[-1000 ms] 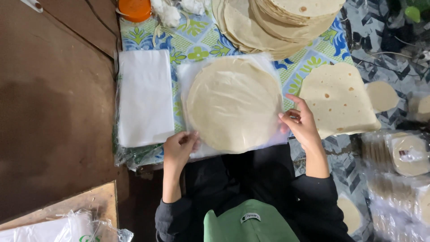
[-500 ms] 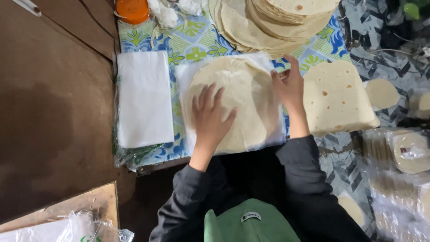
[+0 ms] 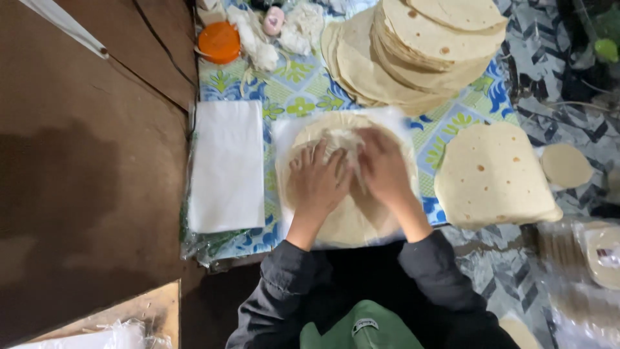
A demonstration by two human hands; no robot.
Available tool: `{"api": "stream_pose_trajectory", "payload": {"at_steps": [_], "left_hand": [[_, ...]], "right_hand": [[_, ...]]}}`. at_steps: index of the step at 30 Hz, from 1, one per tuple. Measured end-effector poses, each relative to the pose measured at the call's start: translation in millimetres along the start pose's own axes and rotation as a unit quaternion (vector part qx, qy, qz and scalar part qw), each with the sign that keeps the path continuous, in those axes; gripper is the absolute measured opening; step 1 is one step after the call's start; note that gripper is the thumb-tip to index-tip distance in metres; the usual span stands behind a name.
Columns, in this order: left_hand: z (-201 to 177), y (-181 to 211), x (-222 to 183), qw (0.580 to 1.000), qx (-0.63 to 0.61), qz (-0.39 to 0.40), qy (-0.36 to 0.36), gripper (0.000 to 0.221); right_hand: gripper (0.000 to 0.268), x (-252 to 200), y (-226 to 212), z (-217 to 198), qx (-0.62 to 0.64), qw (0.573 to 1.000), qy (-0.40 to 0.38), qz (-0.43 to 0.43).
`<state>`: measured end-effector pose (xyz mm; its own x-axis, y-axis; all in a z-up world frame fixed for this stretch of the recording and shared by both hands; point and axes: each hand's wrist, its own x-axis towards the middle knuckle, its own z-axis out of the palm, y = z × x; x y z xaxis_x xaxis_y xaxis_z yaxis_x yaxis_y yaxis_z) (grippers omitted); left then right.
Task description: The person organizes and packs round flatbreads by hand, lifting them from stacks, placing them onto plastic sheets, and smoothing the sheets over the bread.
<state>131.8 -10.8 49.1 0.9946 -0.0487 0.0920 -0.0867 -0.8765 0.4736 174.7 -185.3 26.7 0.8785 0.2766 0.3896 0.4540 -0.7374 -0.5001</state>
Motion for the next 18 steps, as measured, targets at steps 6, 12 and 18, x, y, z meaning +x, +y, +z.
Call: {"api": "stream_pose_trajectory", "payload": {"at_steps": [6, 12, 18], "left_hand": [[37, -30, 13, 0.999, 0.014, -0.012, 0.048, 0.04], [39, -29, 14, 0.978, 0.083, 0.016, 0.193, 0.07], [41, -30, 15, 0.982, 0.07, -0.003, 0.178, 0.075]], "right_hand": [[0.056, 1, -28, 13, -0.198, 0.976, -0.076, 0.052], [0.067, -1, -4, 7, -0.121, 0.989, -0.036, 0.083], [0.066, -56, 101, -29, -0.3, 0.938, 0.016, 0.171]]}}
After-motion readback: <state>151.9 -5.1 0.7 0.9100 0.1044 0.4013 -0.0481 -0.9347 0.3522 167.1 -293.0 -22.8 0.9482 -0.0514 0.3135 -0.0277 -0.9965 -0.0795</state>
